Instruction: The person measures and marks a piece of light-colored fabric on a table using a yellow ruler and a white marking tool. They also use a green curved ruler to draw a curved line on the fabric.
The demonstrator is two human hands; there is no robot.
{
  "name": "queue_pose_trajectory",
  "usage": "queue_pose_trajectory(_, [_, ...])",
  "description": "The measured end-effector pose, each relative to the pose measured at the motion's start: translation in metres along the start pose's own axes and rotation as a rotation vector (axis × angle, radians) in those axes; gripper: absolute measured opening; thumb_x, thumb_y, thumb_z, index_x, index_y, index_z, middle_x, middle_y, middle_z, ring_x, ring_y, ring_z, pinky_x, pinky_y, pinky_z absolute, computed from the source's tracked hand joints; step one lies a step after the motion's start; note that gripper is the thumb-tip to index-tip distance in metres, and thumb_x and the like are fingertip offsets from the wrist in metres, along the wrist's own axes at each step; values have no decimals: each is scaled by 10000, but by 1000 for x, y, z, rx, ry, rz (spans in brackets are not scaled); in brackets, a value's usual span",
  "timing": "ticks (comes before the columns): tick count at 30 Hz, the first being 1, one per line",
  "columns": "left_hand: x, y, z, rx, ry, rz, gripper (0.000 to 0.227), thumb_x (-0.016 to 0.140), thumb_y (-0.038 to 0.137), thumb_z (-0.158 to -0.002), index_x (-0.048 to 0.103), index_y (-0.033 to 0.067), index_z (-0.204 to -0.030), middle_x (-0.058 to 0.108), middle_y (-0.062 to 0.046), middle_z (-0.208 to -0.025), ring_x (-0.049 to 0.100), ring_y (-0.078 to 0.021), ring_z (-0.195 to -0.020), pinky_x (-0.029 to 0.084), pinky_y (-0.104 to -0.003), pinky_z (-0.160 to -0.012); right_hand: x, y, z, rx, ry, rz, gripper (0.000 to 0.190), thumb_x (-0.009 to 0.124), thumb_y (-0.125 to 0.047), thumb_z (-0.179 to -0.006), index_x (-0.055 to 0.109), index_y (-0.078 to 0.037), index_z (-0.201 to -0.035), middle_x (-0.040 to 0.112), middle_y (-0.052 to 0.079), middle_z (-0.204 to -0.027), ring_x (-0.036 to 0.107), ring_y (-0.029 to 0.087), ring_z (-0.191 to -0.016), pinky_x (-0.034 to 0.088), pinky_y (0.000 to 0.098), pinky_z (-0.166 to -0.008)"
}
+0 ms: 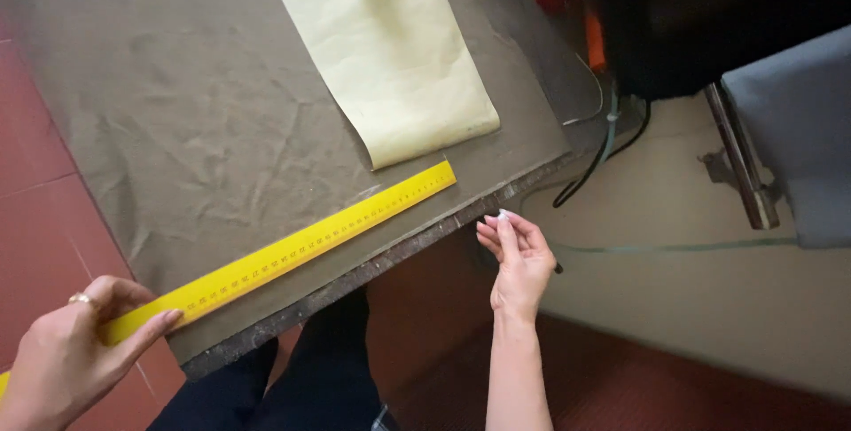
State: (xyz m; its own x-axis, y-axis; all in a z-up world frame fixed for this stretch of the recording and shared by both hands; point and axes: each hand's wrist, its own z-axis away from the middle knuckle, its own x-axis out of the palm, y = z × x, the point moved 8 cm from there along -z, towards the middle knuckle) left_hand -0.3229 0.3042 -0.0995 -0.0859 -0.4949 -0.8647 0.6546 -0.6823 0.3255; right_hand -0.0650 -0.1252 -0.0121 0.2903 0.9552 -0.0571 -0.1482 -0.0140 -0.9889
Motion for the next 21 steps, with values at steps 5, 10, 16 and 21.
queue_pose_trajectory(5, [3,5,11,100,42,135,271,731,427,-746,671,204,-888,719,95,-792,684,-103,-713,518,-268,-676,7,0,-8,-55,-53,60,126,627,-53,-898,639,23,-998,701,179,-850,715,236,-724,630,310,-703])
queue_pose_trajectory(10, [3,15,20,199,89,207,227,735,354,-777,648,153,-836,644,36,-790,609,-123,-684,476,-274,-660,17,3,-19,-109,-126,144,99,602,-72,-923,628,-4,-989,709,148,-877,716,213,-752,624,284,-671])
queue_pose_trajectory(16, [-4,32,26,250,106,208,212,701,359,-806,609,169,-813,587,12,-737,573,-153,-652,444,-312,-644,26,12,-24,-185,-274,211,57,581,-66,-937,614,-37,-974,728,134,-966,703,156,-777,606,237,-640])
queue_pose_trajectory(21, [-37,38,28,83,-4,213,202,581,374,-916,584,180,-975,678,-10,-929,651,-248,-841,480,-410,-709,22,39,-32,-236,-283,251,68,628,-91,-942,589,-79,-996,709,126,-942,721,190,-830,621,283,-656])
